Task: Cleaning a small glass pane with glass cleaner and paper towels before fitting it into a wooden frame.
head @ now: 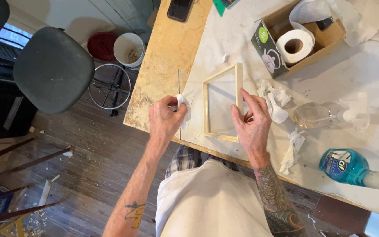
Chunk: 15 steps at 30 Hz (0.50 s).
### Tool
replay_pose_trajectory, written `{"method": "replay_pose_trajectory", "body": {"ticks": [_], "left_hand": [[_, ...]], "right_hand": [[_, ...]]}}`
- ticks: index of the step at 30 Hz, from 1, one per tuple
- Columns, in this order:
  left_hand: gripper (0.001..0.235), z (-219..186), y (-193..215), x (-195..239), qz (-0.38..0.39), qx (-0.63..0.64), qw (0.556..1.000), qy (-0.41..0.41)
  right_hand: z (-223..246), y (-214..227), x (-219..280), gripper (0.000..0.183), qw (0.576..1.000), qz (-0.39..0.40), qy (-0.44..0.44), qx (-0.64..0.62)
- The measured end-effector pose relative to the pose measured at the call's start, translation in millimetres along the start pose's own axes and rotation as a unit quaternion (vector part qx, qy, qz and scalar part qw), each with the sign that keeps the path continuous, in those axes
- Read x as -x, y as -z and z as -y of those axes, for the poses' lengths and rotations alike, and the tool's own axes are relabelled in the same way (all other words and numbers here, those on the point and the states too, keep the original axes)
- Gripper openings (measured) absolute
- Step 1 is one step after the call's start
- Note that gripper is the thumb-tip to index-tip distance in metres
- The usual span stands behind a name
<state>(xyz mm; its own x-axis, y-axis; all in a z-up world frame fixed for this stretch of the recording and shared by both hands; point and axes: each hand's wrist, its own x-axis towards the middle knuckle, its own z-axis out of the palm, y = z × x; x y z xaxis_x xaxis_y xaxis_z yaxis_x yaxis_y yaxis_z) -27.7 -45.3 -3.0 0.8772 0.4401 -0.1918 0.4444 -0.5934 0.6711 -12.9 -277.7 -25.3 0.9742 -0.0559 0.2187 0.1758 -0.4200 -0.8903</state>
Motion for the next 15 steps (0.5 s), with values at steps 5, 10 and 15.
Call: {"method": "replay_pose_trajectory", "body": {"ticks": [5, 10, 15], "left_hand": [[0.026, -1, -7, 1, 0.006, -0.001, 1.000, 0.000], [0.025, -6, -12, 4, 0.010, -0.002, 1.000, -0.006], [0.023, -6, -12, 2, 0.011, -0.006, 0.999, -0.041]], "right_hand": [[3, -2, 3, 0.040, 1.000, 0.007, -0.007, -0.007], [6, 2, 4, 0.039, 1.000, 0.016, -0.012, -0.017], [4, 3, 6, 0.039, 1.000, 0.009, -0.002, -0.016]]}}
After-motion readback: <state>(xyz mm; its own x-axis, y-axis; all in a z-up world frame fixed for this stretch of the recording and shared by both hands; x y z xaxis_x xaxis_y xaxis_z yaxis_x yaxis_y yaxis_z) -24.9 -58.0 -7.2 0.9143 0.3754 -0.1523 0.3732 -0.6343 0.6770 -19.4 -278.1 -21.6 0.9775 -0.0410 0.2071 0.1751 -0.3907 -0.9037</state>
